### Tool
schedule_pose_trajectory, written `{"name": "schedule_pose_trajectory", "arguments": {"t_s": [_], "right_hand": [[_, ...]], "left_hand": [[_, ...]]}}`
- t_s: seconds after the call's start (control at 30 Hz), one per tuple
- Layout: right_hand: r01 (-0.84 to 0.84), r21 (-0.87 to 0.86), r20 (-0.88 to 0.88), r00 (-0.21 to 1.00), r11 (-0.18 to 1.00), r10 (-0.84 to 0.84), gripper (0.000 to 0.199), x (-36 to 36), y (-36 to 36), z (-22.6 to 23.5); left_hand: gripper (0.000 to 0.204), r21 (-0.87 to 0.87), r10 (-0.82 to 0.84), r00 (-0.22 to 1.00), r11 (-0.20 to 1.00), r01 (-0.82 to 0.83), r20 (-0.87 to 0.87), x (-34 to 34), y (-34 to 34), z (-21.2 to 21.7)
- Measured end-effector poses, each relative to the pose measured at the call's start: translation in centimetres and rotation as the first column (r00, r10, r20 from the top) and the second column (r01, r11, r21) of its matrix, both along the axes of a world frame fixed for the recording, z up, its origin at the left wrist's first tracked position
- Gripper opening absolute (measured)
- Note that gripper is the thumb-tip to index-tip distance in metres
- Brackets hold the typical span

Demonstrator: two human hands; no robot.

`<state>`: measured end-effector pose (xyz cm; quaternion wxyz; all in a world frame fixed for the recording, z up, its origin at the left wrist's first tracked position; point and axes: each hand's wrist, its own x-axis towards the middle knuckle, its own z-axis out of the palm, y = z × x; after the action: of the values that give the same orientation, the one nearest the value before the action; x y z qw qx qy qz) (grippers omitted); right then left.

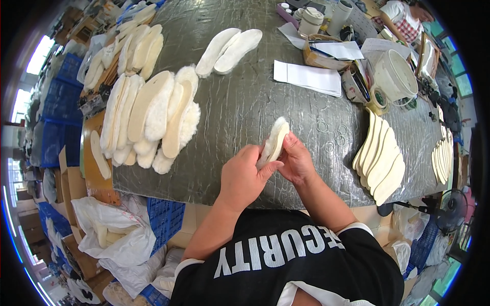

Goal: Applying a fuzzy lining to a shoe insole component by hand.

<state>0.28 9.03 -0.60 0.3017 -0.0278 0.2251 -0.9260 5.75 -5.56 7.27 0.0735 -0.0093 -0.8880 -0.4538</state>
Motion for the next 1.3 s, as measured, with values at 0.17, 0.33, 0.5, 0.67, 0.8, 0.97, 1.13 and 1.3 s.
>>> {"name": "schedule_pose_trajectory", "arguments": {"t_s": [0.17,0.33,0.5,0.67,0.8,0.97,1.13,1.3], "right_hand": [[0.013,-0.01,0.006,1.0,1.0,-0.013,0.034,0.6,-0.4,-0.1],[0.043,0.045,-0.009,0.999,0.998,-0.043,0.033,0.9,-0.4,0.4],[0.082,0.001,0.106,0.991,0.997,-0.082,0.03,0.2,0.8,0.5],[0.131,0.013,0.139,0.982,0.991,-0.132,0.028,0.1,1.3,0.1],[0.151,-0.008,0.125,0.981,0.989,-0.149,0.027,0.6,1.0,0.1],[0.142,-0.048,0.111,0.985,0.989,-0.136,0.027,0.5,1.4,-0.2],[0.155,0.103,0.174,0.97,0.983,-0.171,0.027,0.0,0.4,1.1],[0.053,0.279,0.046,0.997,0.959,-0.068,0.036,-2.2,-2.2,1.2]], "left_hand": [[0.039,-0.067,-0.032,0.998,0.997,0.028,-0.061,-0.2,0.0,-0.3],[0.038,0.021,-0.028,0.995,0.999,0.026,0.091,0.1,-0.4,-0.8],[0.073,-0.091,-0.21,0.968,0.97,0.223,0.134,1.1,-3.6,-1.0],[0.067,0.009,-0.247,0.9,0.965,0.262,0.359,2.1,-3.1,0.5],[0.057,0.054,-0.282,0.882,0.958,0.283,0.378,2.0,-2.8,1.0],[0.042,0.304,-0.361,0.902,0.909,0.284,0.237,2.5,-3.0,-0.2],[0.016,0.441,-0.252,0.93,0.89,0.115,0.267,2.1,-1.9,-0.8],[0.015,0.585,-0.168,0.912,0.806,-0.09,0.373,0.6,-0.9,-1.7]]}}
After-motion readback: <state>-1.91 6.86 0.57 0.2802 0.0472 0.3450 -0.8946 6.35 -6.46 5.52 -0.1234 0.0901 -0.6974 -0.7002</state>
